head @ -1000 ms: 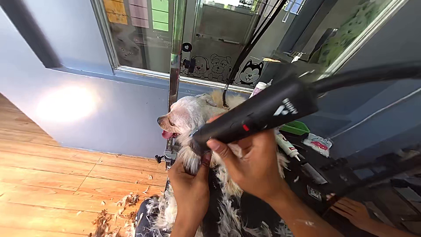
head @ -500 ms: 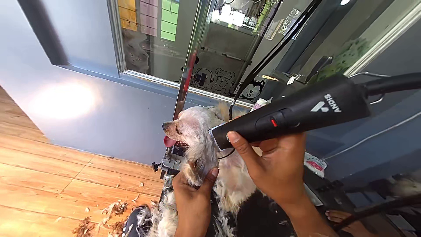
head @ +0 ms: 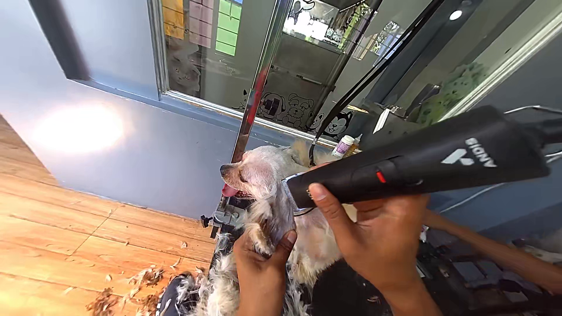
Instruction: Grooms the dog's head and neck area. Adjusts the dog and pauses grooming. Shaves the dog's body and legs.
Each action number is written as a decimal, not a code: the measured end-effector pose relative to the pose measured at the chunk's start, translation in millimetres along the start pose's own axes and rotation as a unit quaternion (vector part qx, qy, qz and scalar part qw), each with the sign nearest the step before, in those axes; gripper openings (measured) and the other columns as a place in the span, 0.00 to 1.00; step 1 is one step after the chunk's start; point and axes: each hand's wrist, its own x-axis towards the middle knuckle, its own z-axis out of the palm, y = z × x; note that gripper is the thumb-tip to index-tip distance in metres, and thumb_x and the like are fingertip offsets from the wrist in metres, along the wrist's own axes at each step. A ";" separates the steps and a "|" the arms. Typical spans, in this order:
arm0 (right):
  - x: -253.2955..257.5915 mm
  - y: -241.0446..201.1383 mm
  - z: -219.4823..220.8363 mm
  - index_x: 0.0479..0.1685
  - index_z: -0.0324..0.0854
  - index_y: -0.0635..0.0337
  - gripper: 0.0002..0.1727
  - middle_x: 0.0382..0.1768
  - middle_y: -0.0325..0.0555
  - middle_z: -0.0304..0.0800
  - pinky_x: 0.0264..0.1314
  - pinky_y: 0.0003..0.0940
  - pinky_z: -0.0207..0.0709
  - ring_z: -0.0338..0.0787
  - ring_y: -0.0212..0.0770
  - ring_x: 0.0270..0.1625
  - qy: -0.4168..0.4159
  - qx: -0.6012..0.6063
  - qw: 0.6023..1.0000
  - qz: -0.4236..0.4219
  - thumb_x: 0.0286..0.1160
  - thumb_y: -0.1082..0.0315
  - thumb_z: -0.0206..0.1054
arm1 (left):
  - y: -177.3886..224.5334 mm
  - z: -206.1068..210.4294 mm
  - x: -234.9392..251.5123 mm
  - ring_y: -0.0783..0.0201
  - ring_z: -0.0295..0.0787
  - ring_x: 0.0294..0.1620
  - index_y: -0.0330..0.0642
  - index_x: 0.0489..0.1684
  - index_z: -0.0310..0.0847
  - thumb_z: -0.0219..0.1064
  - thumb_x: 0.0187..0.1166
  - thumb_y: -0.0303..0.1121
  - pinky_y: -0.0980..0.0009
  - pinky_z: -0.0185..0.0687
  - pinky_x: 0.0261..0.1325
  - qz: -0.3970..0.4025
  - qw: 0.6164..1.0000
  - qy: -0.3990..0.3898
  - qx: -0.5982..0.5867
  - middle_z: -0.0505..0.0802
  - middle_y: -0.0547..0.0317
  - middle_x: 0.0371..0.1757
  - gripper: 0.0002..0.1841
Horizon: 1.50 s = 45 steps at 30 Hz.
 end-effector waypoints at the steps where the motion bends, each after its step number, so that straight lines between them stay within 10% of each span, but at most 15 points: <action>1: -0.4 0.4 -1.5 0.68 0.68 0.55 0.31 0.51 0.38 0.93 0.53 0.37 0.95 0.95 0.37 0.52 0.003 -0.019 1.000 -0.002 0.70 0.59 0.79 | 0.3 0.2 -0.6 0.60 0.95 0.45 0.25 0.49 0.84 0.78 0.58 0.12 0.66 0.94 0.54 -0.002 1.000 0.001 0.000 0.95 0.45 0.43 0.19; 20: -21.7 -12.0 12.9 0.63 0.77 0.55 0.25 0.52 0.37 0.93 0.60 0.36 0.92 0.93 0.34 0.57 -0.052 0.037 0.998 0.003 0.69 0.59 0.80 | 2.0 9.0 -16.8 0.69 0.94 0.35 0.32 0.37 0.85 0.78 0.57 0.16 0.72 0.93 0.46 -0.009 1.000 0.010 -0.019 0.94 0.56 0.32 0.12; 32: -34.5 -11.3 -1.8 0.59 0.80 0.54 0.21 0.51 0.37 0.93 0.52 0.34 0.95 0.94 0.34 0.51 -0.096 0.092 0.990 0.049 0.71 0.59 0.78 | -1.0 11.0 -30.6 0.66 0.94 0.36 0.27 0.42 0.83 0.77 0.57 0.16 0.70 0.93 0.45 -0.032 0.999 0.036 -0.017 0.94 0.51 0.33 0.15; 38: -24.1 -5.8 -23.3 0.68 0.66 0.56 0.28 0.56 0.42 0.92 0.59 0.38 0.94 0.95 0.43 0.57 -0.041 0.117 0.990 0.072 0.74 0.66 0.76 | 1.6 6.1 -35.6 0.58 0.95 0.47 0.24 0.64 0.80 0.78 0.60 0.14 0.65 0.94 0.55 -0.051 0.997 0.055 -0.001 0.94 0.44 0.48 0.27; 45: -48.3 -11.5 -0.7 0.63 0.76 0.55 0.26 0.51 0.35 0.93 0.58 0.35 0.94 0.94 0.34 0.56 -0.135 0.111 0.980 0.094 0.69 0.59 0.80 | 0.4 0.9 -45.3 0.68 0.93 0.32 0.30 0.37 0.84 0.77 0.57 0.18 0.74 0.92 0.41 -0.035 0.993 0.097 0.064 0.93 0.55 0.29 0.11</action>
